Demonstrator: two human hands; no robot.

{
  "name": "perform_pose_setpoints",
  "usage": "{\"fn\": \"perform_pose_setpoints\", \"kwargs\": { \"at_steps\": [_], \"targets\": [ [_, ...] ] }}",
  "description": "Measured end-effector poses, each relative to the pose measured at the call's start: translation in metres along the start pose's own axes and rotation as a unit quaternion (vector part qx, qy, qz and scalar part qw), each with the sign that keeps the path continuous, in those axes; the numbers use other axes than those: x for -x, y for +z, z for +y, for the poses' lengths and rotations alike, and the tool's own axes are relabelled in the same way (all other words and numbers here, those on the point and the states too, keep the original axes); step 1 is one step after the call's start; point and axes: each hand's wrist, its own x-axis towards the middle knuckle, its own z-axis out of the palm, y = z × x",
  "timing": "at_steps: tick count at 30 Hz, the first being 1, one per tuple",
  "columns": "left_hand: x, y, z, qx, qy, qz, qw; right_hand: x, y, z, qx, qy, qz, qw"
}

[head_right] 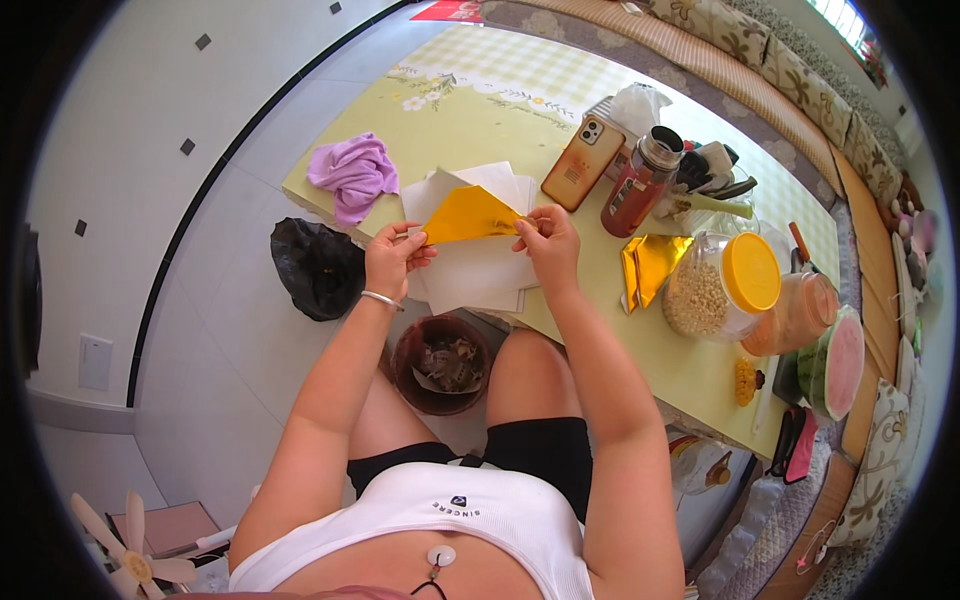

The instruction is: The person sits on the floor and folds a stack of white paper sheets using a gold-colored sheet as a guide. They repeatedly fold the white paper over the gold sheet, align the edges, and smooth the creases by hand.

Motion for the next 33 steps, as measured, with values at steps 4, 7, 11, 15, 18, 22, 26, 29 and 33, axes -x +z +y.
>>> {"fn": "perform_pose_setpoints", "kwargs": {
  "at_steps": [4, 7, 11, 15, 18, 22, 26, 29, 33],
  "targets": [
    [-0.006, -0.002, -0.007, 0.038, -0.013, -0.009, 0.999, 0.008, 0.004, 0.006, -0.052, 0.005, 0.024, 0.998],
    [-0.007, -0.005, -0.008, 0.068, -0.034, -0.022, 0.997, 0.014, 0.003, 0.007, -0.048, 0.013, 0.032, 0.998],
    [-0.007, -0.009, -0.016, 0.046, -0.032, -0.022, 0.998, 0.021, -0.001, 0.007, -0.091, 0.055, 0.038, 0.994],
    [-0.008, -0.009, -0.020, 0.002, -0.013, -0.027, 1.000, 0.024, -0.005, 0.003, -0.065, 0.102, 0.022, 0.992],
    [-0.007, -0.007, -0.019, -0.053, -0.019, -0.022, 0.998, 0.026, -0.014, 0.005, -0.040, 0.121, 0.009, 0.992],
    [-0.009, -0.001, -0.014, -0.080, -0.055, -0.033, 0.995, 0.029, -0.019, 0.004, -0.052, 0.123, 0.026, 0.991],
    [-0.016, 0.002, -0.011, -0.068, -0.089, -0.014, 0.994, 0.043, -0.011, -0.001, 0.104, -0.010, 0.108, 0.989],
    [-0.018, 0.004, -0.009, -0.048, -0.116, 0.001, 0.992, 0.071, -0.014, 0.001, 0.379, -0.228, 0.032, 0.896],
    [-0.023, 0.011, -0.008, 0.012, -0.170, -0.022, 0.985, 0.084, -0.009, 0.009, 0.486, -0.286, -0.108, 0.819]
  ]
}}
